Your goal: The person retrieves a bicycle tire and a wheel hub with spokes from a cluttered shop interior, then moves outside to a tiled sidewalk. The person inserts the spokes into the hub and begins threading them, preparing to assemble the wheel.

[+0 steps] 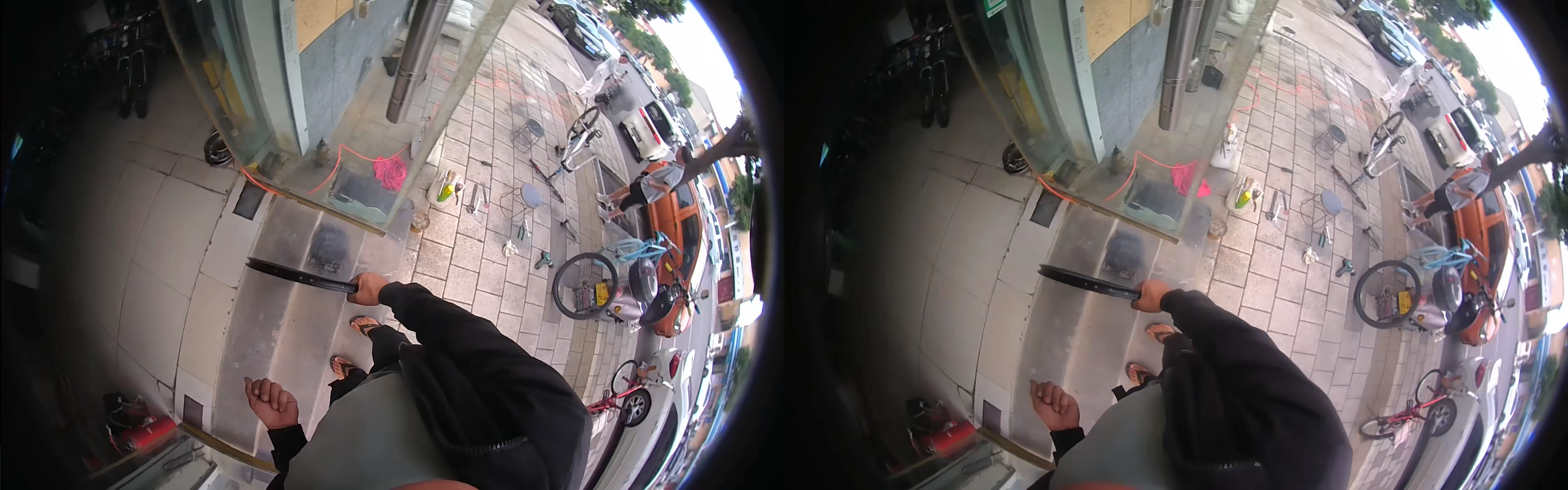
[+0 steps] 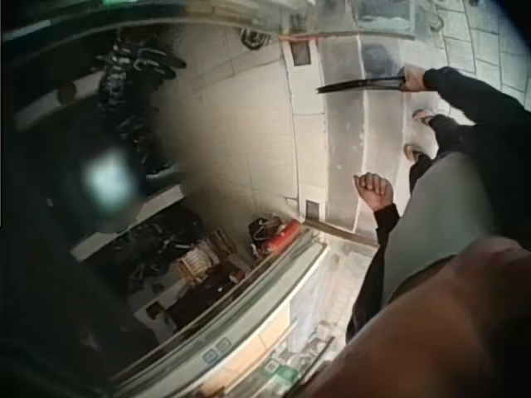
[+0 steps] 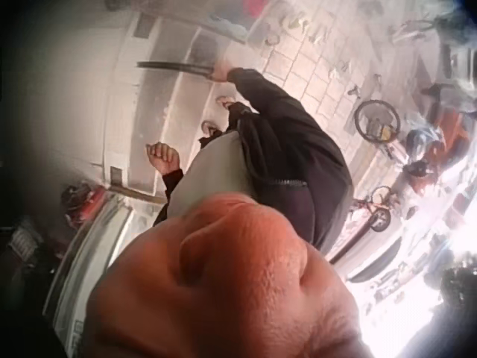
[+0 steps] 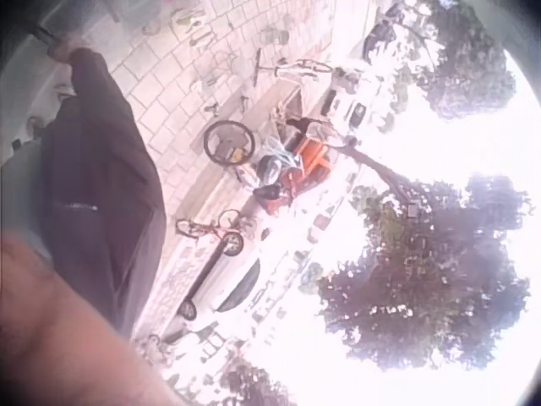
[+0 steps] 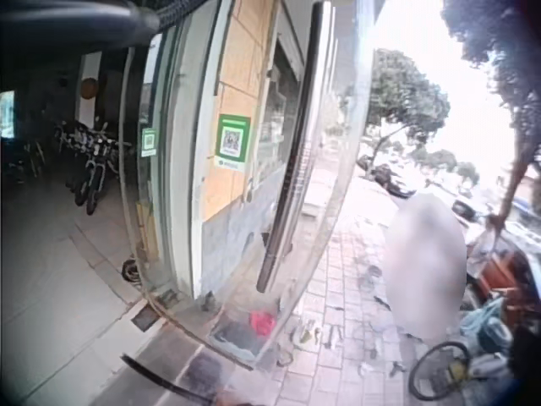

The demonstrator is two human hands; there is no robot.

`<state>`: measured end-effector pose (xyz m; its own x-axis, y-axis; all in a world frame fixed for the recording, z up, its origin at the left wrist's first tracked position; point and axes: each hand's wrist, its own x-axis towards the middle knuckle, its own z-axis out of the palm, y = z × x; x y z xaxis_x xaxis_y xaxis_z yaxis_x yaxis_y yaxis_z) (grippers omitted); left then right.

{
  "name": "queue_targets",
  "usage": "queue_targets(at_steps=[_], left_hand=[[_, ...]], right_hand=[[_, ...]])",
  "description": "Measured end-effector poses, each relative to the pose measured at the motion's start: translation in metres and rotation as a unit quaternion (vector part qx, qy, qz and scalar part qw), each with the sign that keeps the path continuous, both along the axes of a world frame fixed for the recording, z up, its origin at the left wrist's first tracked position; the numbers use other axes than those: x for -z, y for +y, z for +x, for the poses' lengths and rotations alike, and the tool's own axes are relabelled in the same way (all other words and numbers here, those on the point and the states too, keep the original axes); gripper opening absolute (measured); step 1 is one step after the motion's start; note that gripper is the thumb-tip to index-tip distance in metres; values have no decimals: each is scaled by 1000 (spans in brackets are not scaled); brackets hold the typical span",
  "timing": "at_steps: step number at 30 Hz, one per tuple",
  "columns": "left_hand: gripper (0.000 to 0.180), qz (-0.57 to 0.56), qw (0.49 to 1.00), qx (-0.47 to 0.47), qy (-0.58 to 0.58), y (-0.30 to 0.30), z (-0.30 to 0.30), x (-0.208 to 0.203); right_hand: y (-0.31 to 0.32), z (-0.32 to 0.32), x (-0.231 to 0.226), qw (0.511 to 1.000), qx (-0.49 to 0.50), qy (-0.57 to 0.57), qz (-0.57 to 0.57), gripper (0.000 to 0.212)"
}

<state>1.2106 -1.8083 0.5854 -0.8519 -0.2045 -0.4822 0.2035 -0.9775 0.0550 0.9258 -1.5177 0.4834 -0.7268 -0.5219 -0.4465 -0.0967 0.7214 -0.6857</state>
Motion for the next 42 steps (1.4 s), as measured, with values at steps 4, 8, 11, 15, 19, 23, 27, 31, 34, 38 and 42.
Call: queue_targets(at_steps=[4, 8, 11, 15, 19, 23, 27, 31, 34, 38, 42], left_hand=[[47, 10, 996, 93, -16, -29, -29, 0], [46, 4, 989, 150, 1, -37, -63, 3], [44, -9, 982, 188, -6, -30, -89, -2], [40, -10, 970, 243, 19, -8, -122, -12], [41, 10, 965, 262, 14, 4, -134, -19], [42, 18, 962, 272, 17, 7, -132, -6], [42, 30, 961, 274, 3, 9, -130, 2], [43, 16, 962, 272, -7, 9, -129, -5], [44, 10, 965, 263, 16, 0, -124, -10], [43, 20, 964, 262, 32, 5, -120, -17], [44, 20, 969, 243, 40, -1, -107, -11]], right_hand=[[89, 111, -11, 992, 69, -41, 103, 36], [153, 206, 0, 949, 205, -107, 213, 38], [181, 265, -11, 892, 346, -145, 251, 40], [205, 335, -7, 790, 529, -167, 260, 43], [208, 375, -3, 688, 663, -135, 262, 44], [208, 389, 8, 621, 740, -134, 220, 47], [207, 370, 15, 613, 749, -133, 213, 51], [219, 348, 69, 663, 717, -79, 201, 52], [199, 311, 40, 720, 677, -35, 148, 51], [209, 291, 65, 754, 634, -29, 170, 46], [197, 267, 28, 785, 596, -58, 156, 51]])
